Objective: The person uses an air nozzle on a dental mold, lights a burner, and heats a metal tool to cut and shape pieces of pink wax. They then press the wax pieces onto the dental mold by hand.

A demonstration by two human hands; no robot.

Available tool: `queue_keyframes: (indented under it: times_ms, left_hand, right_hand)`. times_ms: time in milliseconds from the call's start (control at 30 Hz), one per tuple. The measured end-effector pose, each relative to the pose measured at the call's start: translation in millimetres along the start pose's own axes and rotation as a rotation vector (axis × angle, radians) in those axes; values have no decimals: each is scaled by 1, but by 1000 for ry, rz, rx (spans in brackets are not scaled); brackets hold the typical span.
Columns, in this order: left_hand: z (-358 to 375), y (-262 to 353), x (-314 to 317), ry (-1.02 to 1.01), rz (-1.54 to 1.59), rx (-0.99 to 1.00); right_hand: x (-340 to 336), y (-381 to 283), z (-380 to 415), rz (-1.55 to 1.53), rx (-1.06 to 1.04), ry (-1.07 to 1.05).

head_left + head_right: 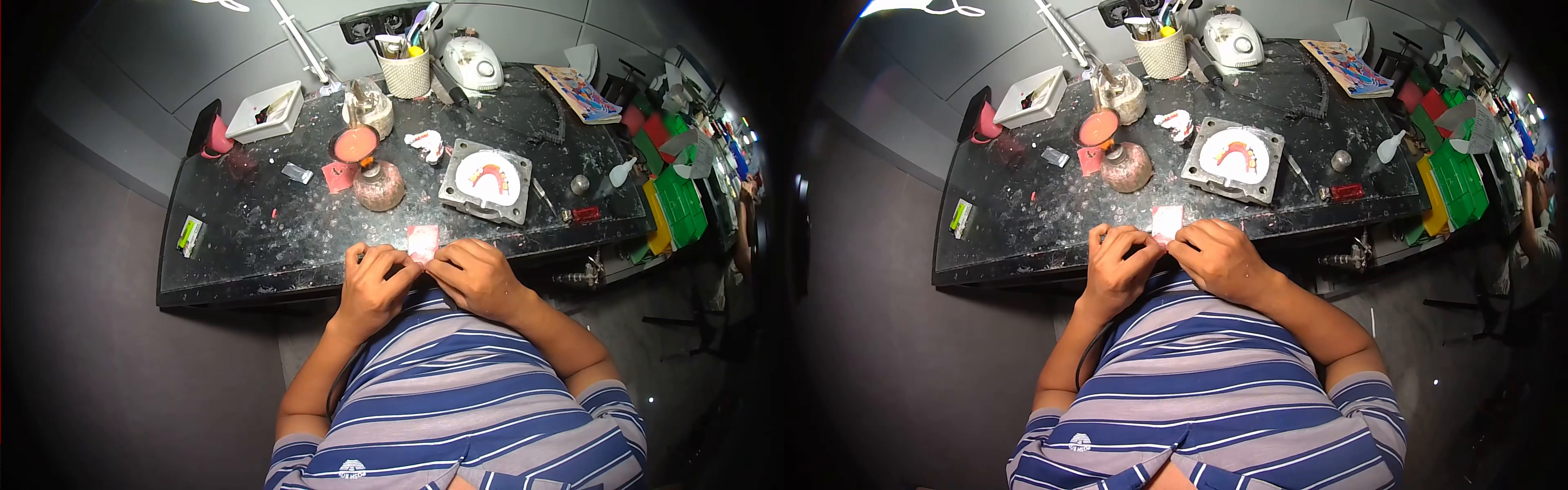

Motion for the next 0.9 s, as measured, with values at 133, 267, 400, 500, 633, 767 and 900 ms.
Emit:
queue_keyframes:
  times_ms: [133,267,400,500,633,767,900]
  left_hand:
    - [-1,0,0,-11,23,-22]
    - [-1,-1,2,-49,20,-26]
    - [-2,0,2,-50,18,-29]
    - [-4,2,1,-43,4,-43]
    - [-6,2,3,-84,-26,-38]
    - [-7,4,6,-76,-28,-42]
    - [-6,1,6,-71,-22,-59]
  right_hand:
    - [-2,-2,-4,27,1,-8]
    - [-4,-2,-2,29,5,13]
    - [-7,-2,0,39,-35,44]
    - [-5,0,3,61,-26,26]
    - [-2,2,4,93,-33,13]
    - [-4,2,3,86,-55,36]
    - [-4,4,7,75,-59,53]
Point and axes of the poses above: each hand's wrist, its own z-axis away from the middle knuckle, its own x-axis out of the palm, y = z × x, the point moved 7 cm from there along -z, towards the middle knuckle, and after that the axes turned 4 degrees about -y, right-handed, at the moved point
